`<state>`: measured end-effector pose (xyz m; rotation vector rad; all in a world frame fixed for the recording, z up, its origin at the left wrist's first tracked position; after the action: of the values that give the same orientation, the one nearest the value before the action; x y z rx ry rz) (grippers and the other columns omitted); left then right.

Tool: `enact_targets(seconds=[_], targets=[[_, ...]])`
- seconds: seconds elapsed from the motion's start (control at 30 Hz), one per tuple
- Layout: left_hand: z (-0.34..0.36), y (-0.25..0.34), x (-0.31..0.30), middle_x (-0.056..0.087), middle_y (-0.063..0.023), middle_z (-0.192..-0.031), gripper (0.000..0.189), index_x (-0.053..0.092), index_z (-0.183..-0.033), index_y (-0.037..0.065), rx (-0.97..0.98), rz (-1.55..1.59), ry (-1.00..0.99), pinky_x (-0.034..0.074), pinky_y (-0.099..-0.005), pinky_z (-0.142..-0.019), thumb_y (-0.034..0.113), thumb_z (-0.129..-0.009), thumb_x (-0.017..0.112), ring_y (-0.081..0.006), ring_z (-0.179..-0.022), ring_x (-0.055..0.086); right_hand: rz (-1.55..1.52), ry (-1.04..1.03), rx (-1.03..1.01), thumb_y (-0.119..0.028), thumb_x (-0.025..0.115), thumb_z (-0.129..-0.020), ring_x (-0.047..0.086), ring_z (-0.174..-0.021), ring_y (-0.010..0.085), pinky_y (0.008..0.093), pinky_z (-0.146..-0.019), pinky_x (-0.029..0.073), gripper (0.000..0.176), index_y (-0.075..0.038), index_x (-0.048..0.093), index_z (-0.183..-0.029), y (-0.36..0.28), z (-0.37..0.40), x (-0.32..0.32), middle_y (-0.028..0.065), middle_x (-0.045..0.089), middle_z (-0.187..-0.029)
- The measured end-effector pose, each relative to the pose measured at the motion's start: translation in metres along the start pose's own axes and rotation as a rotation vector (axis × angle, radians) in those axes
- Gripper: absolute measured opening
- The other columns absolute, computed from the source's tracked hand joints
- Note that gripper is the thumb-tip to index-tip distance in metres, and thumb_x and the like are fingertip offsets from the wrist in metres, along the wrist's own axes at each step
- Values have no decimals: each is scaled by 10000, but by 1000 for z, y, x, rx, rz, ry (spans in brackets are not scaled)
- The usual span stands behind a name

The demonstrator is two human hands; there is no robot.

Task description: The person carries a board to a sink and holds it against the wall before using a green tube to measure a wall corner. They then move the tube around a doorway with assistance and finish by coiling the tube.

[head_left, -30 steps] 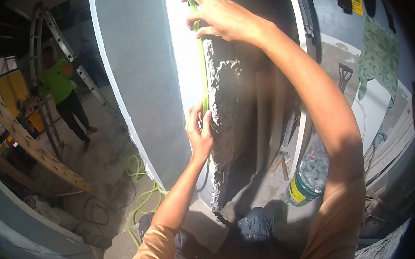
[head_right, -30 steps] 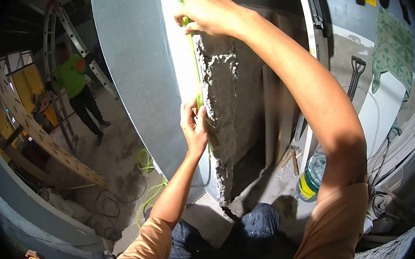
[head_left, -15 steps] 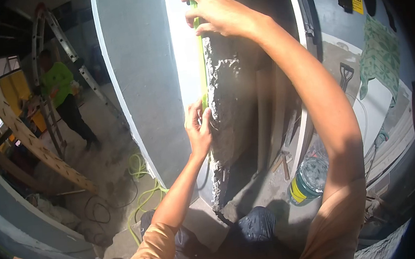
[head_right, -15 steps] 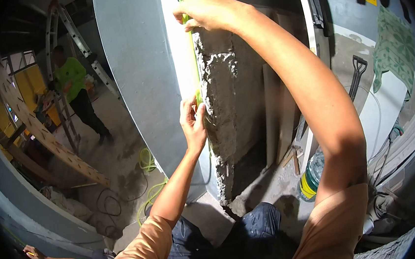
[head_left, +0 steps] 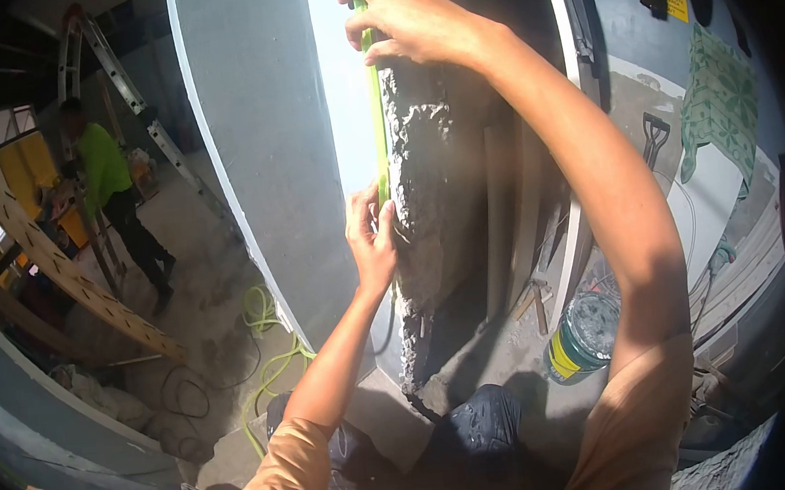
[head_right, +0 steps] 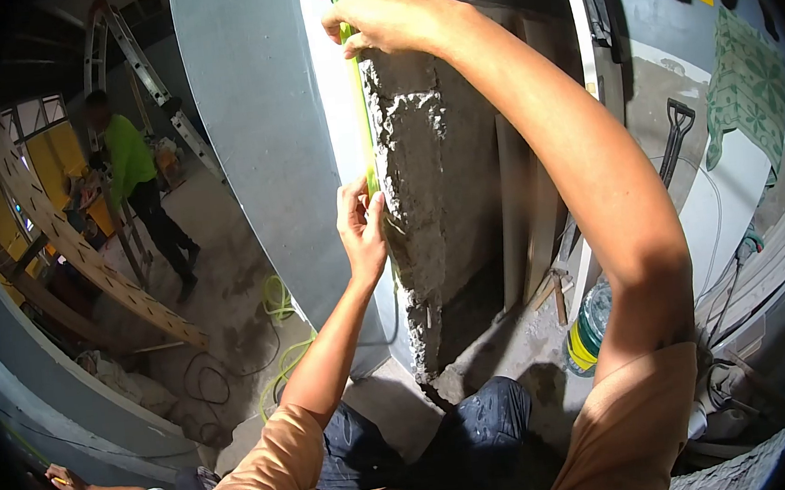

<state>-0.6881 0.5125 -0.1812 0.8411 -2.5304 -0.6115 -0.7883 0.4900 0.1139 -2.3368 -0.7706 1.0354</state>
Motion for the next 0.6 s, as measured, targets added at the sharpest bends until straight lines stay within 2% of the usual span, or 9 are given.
enact_targets(seconds=[0.07,0.2,0.27,0.3,0.37,0.5,0.6], targets=[[0,-1,-1,629,-88,-1115,352,659,-1306,15,8,-8,0,474,-307,-889,6,-955,647,-177,-1006,583,-270,47,28,-226,567,-1052,578,-1006,218,381,-769,545,515,-114,382,-1520,-1,1,1,120,529,-1283],[0,0,0,629,-87,-1096,352,660,-1308,19,19,-38,11,473,-309,-880,12,-956,647,-183,-980,578,-140,-48,19,-256,558,-1063,570,-1094,228,411,-852,544,585,-128,306,-1576,1,-1,-2,139,511,-1352],[1,2,0,630,-88,-1088,352,660,-1308,21,22,-37,21,472,-310,-870,13,-956,646,-183,-963,573,3,-128,15,-253,556,-1067,542,-1181,243,459,-922,525,657,-141,215,-1617,0,2,1,148,458,-1442],[1,3,0,630,-89,-1080,352,661,-1308,23,26,-37,32,472,-312,-860,13,-957,645,-183,-946,567,2,-128,17,-253,556,-1067,542,-1181,243,459,-922,525,657,-141,215,-1617,6,-1,0,148,458,-1442],[0,4,0,629,-89,-1073,352,660,-1307,23,21,-58,25,470,-312,-850,14,-956,645,-180,-931,561,-145,-118,-126,-212,559,-1058,530,-1147,241,459,-892,534,658,-135,204,-1607,6,-7,1,138,451,-1410],[0,6,0,627,-90,-1050,351,658,-1305,17,33,-53,28,463,-310,-820,15,-954,646,-176,-897,542,-204,-118,-102,-159,559,-1046,520,-1110,236,438,-857,540,612,-127,248,-1573,3,-8,2,125,447,-1379],[0,8,1,627,-94,-1047,339,660,-1290,10,53,-70,38,460,-306,-814,15,-951,647,-180,-891,541,-117,-146,-53,-134,560,-1041,519,-1122,247,431,-871,537,572,-126,286,-1542,8,-10,1,126,449,-1366]])
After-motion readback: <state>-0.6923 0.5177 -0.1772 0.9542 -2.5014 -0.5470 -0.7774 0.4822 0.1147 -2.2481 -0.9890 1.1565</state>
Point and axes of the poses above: each hand's wrist, its own z-axis away from the middle knuckle, its own x-axis out of the palm, y = z × x, the point moved 8 cm from there along -z, towards the middle knuckle
